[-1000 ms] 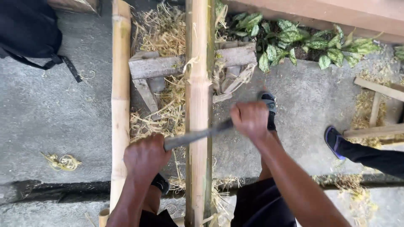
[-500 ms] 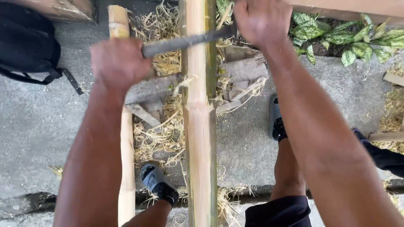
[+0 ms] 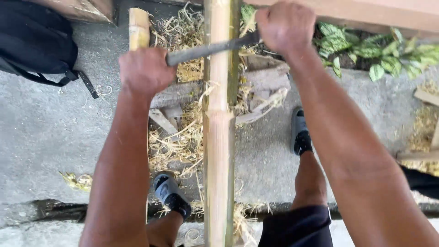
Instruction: The recorder uses a metal scraping tool to remove the outer green layer from a bamboo stalk.
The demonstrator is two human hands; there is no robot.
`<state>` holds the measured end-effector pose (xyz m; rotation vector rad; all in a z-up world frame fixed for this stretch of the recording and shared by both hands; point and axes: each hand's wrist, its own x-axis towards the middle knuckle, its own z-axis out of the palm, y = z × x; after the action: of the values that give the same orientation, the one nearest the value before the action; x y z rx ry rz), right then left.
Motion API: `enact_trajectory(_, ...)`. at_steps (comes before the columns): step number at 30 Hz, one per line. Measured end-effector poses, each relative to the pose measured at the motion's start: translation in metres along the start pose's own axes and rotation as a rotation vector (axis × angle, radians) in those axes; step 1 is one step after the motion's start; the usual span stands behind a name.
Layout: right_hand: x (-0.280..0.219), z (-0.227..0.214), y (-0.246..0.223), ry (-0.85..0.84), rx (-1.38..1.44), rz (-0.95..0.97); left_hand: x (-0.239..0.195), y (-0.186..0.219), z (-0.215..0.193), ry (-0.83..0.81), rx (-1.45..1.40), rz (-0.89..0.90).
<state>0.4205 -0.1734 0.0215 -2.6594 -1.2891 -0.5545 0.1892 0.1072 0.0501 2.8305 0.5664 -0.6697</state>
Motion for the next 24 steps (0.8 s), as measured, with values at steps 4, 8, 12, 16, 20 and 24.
enact_trajectory(4,-0.069,-0.050,-0.055,-0.093,-0.256,-0.155,-0.078,-0.019,0.079,0.472,0.164,0.209)
enact_trajectory(8,-0.153,-0.129,-0.120,-0.001,-0.259,-0.298,-0.161,-0.003,0.090,-0.078,-0.129,0.153)
enact_trajectory(12,-0.156,-0.107,-0.110,0.003,-0.305,-0.279,-0.144,-0.010,0.095,-0.012,-0.210,0.167)
enact_trajectory(16,-0.075,-0.037,-0.028,0.122,-0.498,-0.374,-0.061,-0.010,0.057,0.384,-0.167,0.243)
enact_trajectory(20,0.015,0.021,0.054,0.217,-0.557,-0.448,0.038,-0.008,0.005,0.241,-0.163,0.146)
enact_trajectory(24,0.046,0.056,0.065,0.139,-0.454,-0.357,0.100,-0.011,-0.017,0.385,-0.126,0.171)
